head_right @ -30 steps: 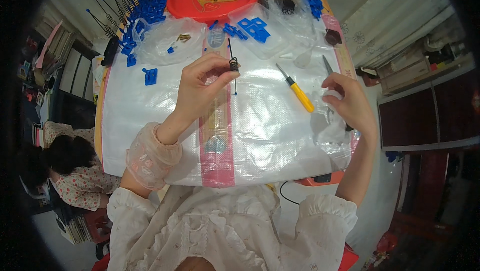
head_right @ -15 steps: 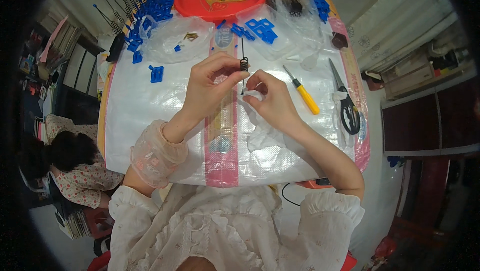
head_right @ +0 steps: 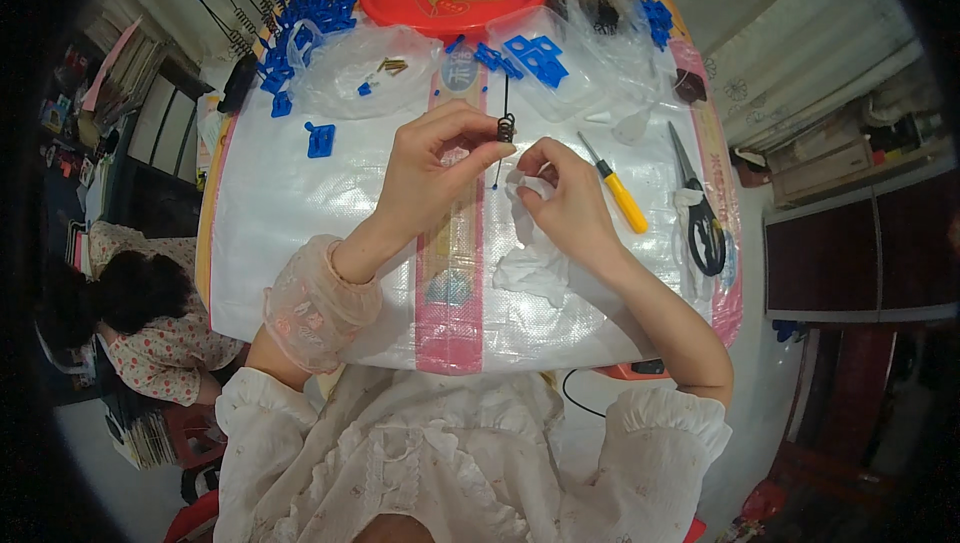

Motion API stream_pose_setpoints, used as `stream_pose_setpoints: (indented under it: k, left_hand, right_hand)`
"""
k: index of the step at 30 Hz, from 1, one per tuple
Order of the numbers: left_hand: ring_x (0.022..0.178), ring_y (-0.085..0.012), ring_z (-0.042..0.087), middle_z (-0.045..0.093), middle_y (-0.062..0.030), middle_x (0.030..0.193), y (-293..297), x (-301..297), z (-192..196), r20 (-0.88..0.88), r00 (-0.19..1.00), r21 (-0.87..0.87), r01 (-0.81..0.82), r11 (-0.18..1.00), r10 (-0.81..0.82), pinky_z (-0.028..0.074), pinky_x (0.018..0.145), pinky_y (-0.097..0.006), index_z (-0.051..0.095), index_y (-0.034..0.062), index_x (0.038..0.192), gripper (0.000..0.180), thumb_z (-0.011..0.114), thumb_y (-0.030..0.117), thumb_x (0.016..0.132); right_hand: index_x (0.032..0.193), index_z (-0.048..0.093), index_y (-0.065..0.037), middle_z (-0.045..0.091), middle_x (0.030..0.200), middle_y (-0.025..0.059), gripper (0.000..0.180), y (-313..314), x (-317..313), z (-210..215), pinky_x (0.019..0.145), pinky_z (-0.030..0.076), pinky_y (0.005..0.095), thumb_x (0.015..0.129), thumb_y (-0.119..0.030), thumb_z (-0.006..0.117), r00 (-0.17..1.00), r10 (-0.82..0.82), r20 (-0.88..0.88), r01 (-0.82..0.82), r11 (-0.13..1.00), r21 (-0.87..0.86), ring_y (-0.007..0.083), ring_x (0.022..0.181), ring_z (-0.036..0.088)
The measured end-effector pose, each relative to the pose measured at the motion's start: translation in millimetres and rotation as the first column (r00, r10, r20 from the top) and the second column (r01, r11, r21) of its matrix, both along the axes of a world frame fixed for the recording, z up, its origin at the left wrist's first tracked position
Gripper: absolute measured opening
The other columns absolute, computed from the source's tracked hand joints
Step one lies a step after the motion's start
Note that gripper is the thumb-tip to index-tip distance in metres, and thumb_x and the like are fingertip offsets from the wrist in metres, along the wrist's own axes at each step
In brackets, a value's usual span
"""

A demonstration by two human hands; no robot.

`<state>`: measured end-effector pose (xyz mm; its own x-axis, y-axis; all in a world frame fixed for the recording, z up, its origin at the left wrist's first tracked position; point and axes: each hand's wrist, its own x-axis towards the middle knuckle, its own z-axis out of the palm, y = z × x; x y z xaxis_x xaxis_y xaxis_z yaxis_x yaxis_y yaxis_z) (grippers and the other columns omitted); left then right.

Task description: The recorder is assembling electrical components by threading wires through springs and attaching blue plastic connectors.

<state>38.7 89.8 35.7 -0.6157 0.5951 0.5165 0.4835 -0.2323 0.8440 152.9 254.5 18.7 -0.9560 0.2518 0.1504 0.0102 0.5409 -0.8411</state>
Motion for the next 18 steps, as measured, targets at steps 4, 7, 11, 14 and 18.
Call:
stream_pose_setpoints:
  k: [4,7,11,14,18]
  left_hand:
    - [0.085,-0.0137,0.067,0.068,-0.0076,0.094,1.3,0.5,1.7,0.033,0.999,0.011,0.019,1.0,-0.019,0.055,0.076,-0.026,0.072,-0.004,0.1,0.015,0.076,0.0,0.085]
    - [0.085,-0.0139,0.067,0.068,-0.0078,0.094,0.8,-0.5,2.1,-0.004,1.0,-0.005,0.012,1.0,-0.012,0.055,0.076,-0.026,0.072,-0.0042,0.1,0.015,0.076,0.0,0.085]
    - [0.084,-0.0138,0.067,0.067,-0.0076,0.093,2.0,-0.6,0.5,0.01,1.0,0.007,0.016,1.0,-0.016,0.055,0.076,-0.026,0.072,-0.0042,0.099,0.015,0.076,0.0,0.085]
    - [0.084,-0.0136,0.067,0.067,-0.0076,0.093,1.3,-0.1,1.9,0.014,1.0,0.002,0.012,1.0,-0.012,0.055,0.076,-0.026,0.072,-0.0043,0.099,0.015,0.076,0.0,0.085]
    - [0.085,-0.0132,0.067,0.067,-0.0076,0.094,1.0,-1.7,-1.3,0.025,1.0,-0.002,0.01,1.0,-0.01,0.055,0.076,-0.026,0.072,-0.0045,0.099,0.015,0.075,-0.001,0.085]
  right_hand:
    - [0.099,0.058,0.002,0.065,0.096,0.011,0.028,-9.1,-0.3,4.1,0.084,0.056,0.0335,0.076,0.008,0.072,0.999,0.017,-0.039,-0.018,1.0,-0.024,0.0227,0.089,0.067]
    - [0.1,0.058,0.002,0.065,0.098,0.0125,0.029,-14.4,-5.5,2.0,0.085,0.056,0.0342,0.075,0.008,0.071,0.999,-0.01,-0.049,0.009,1.0,-0.014,0.0243,0.092,0.067]
    - [0.1,0.059,0.003,0.065,0.098,0.0137,0.029,-11.4,-7.0,-5.3,0.086,0.056,0.035,0.075,0.009,0.07,0.998,-0.017,-0.067,0.018,1.0,0.006,0.0265,0.093,0.067]
    - [0.101,0.059,0.003,0.065,0.098,0.014,0.029,-8.3,-2.9,-2.9,0.086,0.056,0.0359,0.075,0.008,0.07,0.998,-0.009,-0.06,0.009,1.0,-0.005,0.0275,0.093,0.068]
    - [0.104,0.058,0.003,0.064,0.1,0.0143,0.03,-9.1,-1.5,-1.2,0.087,0.056,0.0365,0.076,0.007,0.069,0.998,0.022,-0.064,-0.023,1.0,-0.015,0.028,0.093,0.068]
